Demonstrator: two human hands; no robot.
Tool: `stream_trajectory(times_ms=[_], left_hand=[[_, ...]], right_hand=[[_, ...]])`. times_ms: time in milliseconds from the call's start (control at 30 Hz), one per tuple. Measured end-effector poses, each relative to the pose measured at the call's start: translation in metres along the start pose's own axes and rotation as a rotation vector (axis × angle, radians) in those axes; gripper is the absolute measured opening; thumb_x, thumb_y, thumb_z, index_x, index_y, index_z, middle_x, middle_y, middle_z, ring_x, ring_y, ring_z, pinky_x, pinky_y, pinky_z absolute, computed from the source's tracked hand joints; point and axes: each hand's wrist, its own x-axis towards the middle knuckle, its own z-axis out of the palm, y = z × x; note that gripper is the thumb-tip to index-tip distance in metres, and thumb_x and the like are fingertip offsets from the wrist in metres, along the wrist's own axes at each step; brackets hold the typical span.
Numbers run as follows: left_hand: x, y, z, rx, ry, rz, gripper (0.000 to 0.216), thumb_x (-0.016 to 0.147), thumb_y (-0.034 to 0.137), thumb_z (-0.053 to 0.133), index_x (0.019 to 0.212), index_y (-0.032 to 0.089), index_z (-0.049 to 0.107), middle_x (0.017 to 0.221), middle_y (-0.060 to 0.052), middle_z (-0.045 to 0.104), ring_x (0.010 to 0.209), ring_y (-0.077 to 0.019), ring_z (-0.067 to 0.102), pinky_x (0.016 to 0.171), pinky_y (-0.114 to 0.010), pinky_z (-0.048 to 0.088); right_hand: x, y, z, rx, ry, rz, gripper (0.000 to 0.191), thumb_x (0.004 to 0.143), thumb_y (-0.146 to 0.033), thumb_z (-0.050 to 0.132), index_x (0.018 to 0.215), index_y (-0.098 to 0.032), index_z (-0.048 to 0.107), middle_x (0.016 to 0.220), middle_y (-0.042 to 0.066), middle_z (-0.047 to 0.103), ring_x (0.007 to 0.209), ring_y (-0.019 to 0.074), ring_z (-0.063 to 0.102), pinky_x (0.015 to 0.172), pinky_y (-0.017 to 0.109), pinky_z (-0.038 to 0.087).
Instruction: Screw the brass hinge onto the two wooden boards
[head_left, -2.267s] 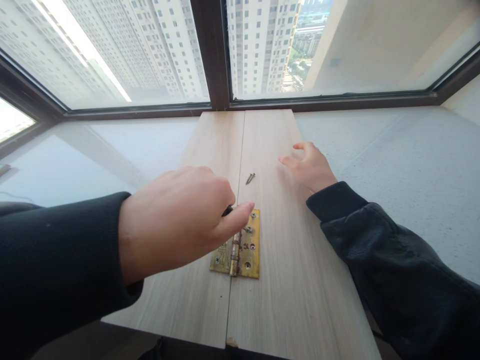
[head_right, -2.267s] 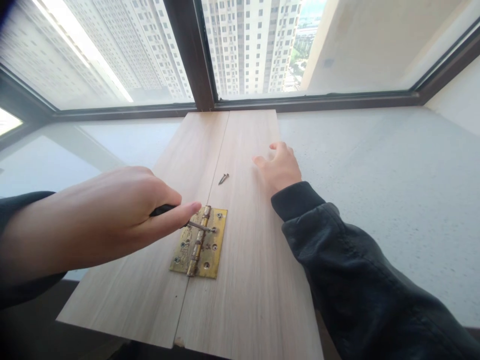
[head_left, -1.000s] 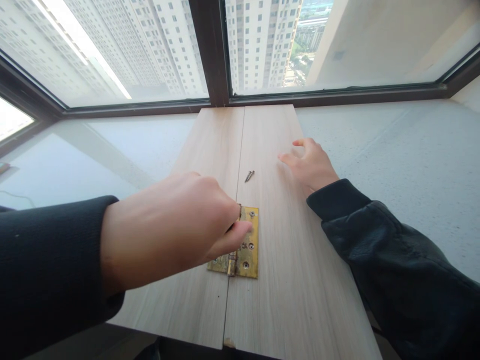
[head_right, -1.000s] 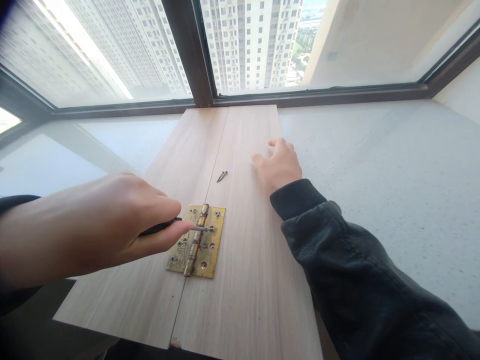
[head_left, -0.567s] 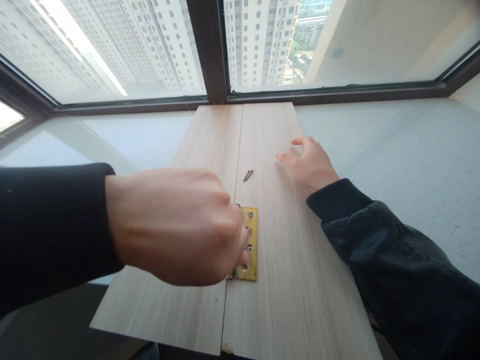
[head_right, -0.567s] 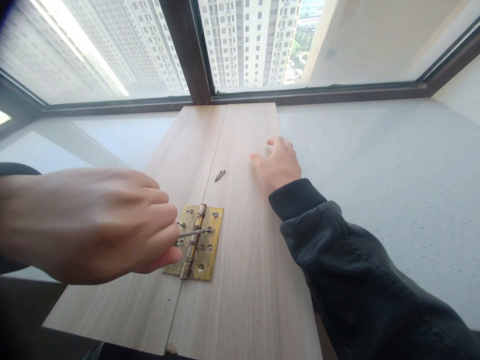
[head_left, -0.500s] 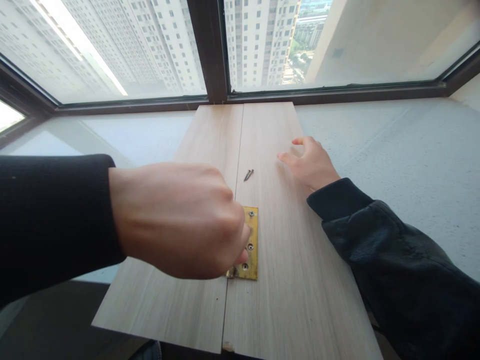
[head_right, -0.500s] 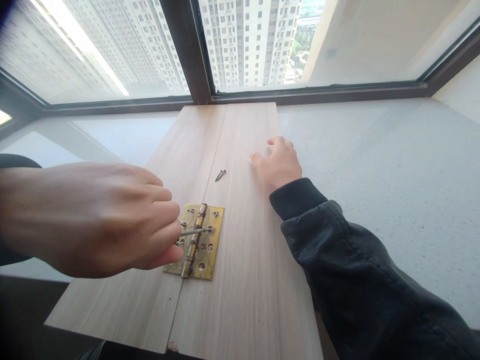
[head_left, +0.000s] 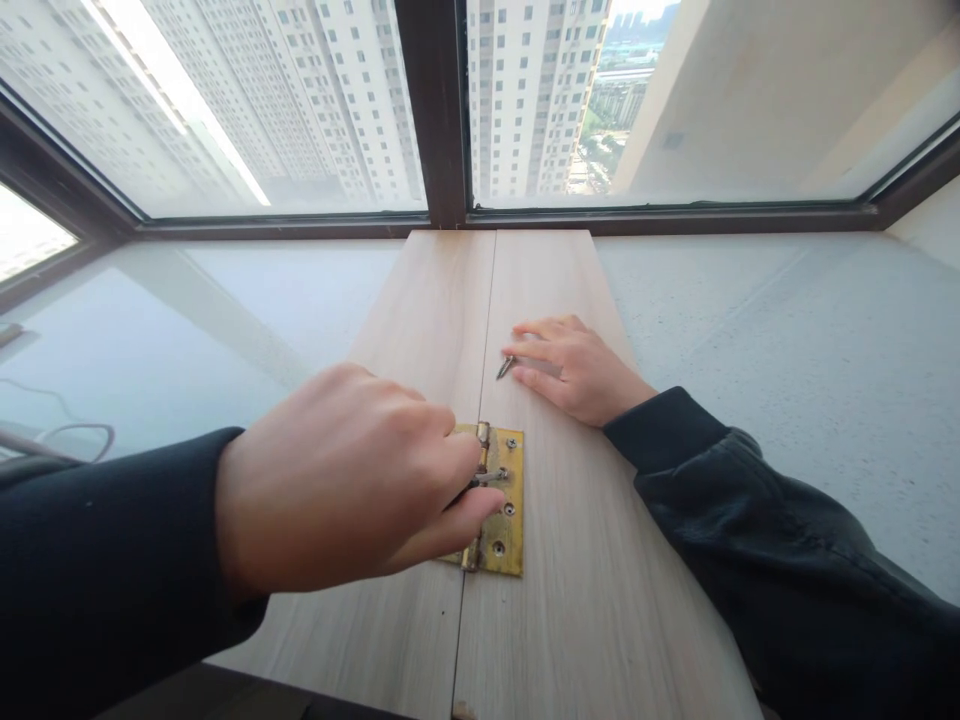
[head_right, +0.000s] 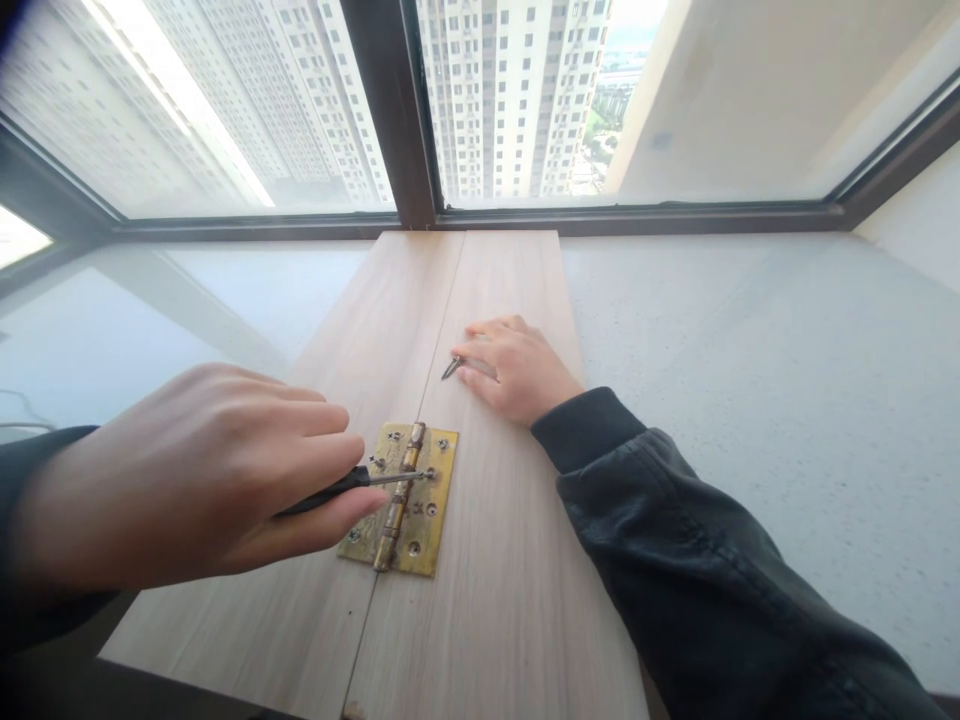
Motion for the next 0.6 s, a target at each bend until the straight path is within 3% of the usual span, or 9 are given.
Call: stream_trajectory(times_ms=[167,333,600], left_hand=[[0.0023,0.0012,0.0003,-0.02,0.025,-0.018,0.044,0.1,0.036,0.048,0.059,0.02,0.047,0.051,0.001,0.044,0.044,-0.0127,0.032,0.052,-0.034,0.013],[0.0028,0.0026,0.0015,-0.022,-0.012,-0.05,0.044,0.1,0.035,0.047,0.059,0.02,0.048,0.053,0.001,0.046,0.045,-0.0121,0.032,0.053,-0.033,0.014],[0.0012,0.003,0.0085,-0.042,0.07,-0.037,0.044,0.098,0.035,0.047,0.057,0.02,0.044,0.051,0.001,0.04,0.045,-0.0116,0.024,0.052,-0.033,0.012]], right_hand=[[-0.0003,0.0014,-0.0009,0.02,0.034,0.01,0.024,0.103,-0.037,0.067,0.116,-0.017,0.069,0.126,0.009,0.066,0.118,0.0251,0.063,0.105,0.05,0.052],[0.0011,-0.0024,-0.0017,0.031,0.022,-0.013,0.028,0.102,-0.04,0.069,0.118,-0.017,0.069,0.128,0.01,0.066,0.119,0.0261,0.063,0.106,0.051,0.052],[0.0045,-0.0077,-0.0041,0.007,-0.003,-0.006,0.022,0.103,-0.037,0.067,0.11,-0.016,0.069,0.117,0.008,0.068,0.108,0.0223,0.066,0.1,0.046,0.056]])
